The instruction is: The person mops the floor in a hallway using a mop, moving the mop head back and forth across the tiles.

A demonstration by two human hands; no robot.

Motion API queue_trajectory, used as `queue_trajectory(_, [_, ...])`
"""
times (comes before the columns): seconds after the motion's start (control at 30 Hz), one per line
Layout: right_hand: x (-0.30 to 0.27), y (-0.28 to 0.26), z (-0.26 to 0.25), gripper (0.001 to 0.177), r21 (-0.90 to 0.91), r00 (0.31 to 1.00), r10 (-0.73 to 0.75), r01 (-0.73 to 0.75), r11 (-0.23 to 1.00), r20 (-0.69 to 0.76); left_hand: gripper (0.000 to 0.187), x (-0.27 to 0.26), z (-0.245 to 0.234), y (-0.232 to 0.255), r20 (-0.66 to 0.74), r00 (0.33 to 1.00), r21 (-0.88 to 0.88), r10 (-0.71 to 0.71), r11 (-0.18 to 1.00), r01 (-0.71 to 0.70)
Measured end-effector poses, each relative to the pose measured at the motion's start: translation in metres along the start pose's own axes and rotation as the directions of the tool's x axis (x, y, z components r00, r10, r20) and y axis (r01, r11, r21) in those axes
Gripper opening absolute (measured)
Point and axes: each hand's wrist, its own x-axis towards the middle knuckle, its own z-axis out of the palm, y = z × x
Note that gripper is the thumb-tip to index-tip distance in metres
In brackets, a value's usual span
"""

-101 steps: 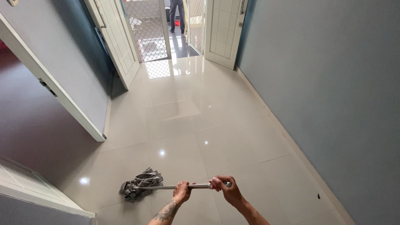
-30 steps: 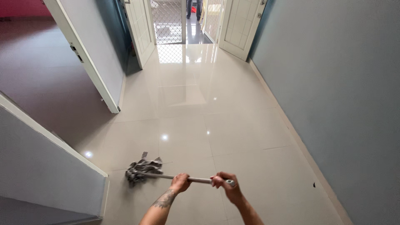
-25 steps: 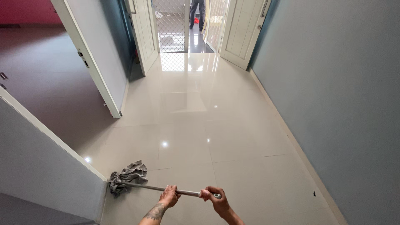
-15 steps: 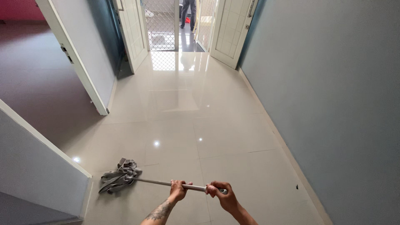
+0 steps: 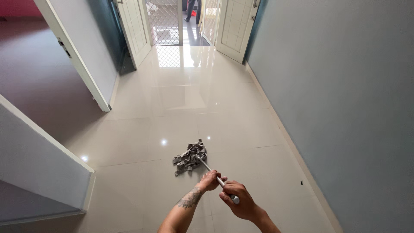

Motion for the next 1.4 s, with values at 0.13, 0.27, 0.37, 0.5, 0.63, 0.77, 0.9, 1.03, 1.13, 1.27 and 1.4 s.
queue_trajectory(0.13, [-0.005,-0.001,0.009,0.03,0.044,0.991,0.135,-0.135,0.99,0.001,0.05,-0.025,-0.023,-0.008,0.057,0.996,0.1,-0.063,0.993,0.057])
queue_trajectory(0.27, [0.003,-0.003,0.043,0.028,0.228,0.96,0.281,-0.276,0.934,0.011,0.048,-0.058,-0.048,-0.046,0.079,0.983,0.154,-0.164,0.976,0.151])
queue_trajectory(0.37, [0.012,0.001,0.083,0.032,0.337,0.976,0.217,-0.208,0.918,0.01,0.044,-0.09,-0.067,-0.093,-0.001,0.975,0.145,-0.224,0.964,0.222])
queue_trajectory(0.5, [0.031,0.002,0.147,0.033,0.41,0.915,0.393,-0.393,0.823,0.087,0.032,-0.141,-0.102,-0.149,-0.009,0.942,0.201,-0.336,0.922,0.331])
queue_trajectory(0.63, [0.047,-0.005,0.193,0.03,0.454,0.907,0.392,-0.416,0.788,0.15,0.036,-0.187,-0.134,-0.186,0.063,0.86,0.229,-0.507,0.846,0.482])
queue_trajectory(0.77, [0.046,-0.008,0.234,0.03,0.414,0.884,0.406,-0.468,0.781,0.234,0.038,-0.222,-0.148,-0.201,-0.01,0.86,0.193,-0.51,0.843,0.502])
queue_trajectory(0.9, [0.035,-0.006,0.244,0.026,0.479,0.887,0.367,-0.461,0.747,0.281,0.041,-0.228,-0.138,-0.19,-0.081,0.858,0.126,-0.507,0.849,0.514])
queue_trajectory(1.03, [0.014,-0.021,0.205,0.029,0.519,0.887,0.385,-0.462,0.719,0.257,0.047,-0.212,-0.113,-0.163,-0.045,0.88,0.082,-0.472,0.876,0.475])
queue_trajectory(1.13, [-0.008,-0.032,0.149,0.03,0.466,0.891,0.394,-0.453,0.76,0.223,0.048,-0.189,-0.076,-0.124,-0.148,0.926,0.086,-0.347,0.928,0.361])
queue_trajectory(1.27, [-0.042,-0.04,0.075,0.035,0.371,0.901,0.4,-0.435,0.82,0.17,0.051,-0.143,-0.02,-0.056,-0.097,0.951,-0.013,-0.293,0.956,0.294])
queue_trajectory(1.4, [-0.07,-0.059,0.024,0.04,0.3,0.936,0.347,-0.346,0.889,0.053,0.054,-0.107,0.023,0.001,-0.007,0.972,-0.077,-0.234,0.97,0.232])
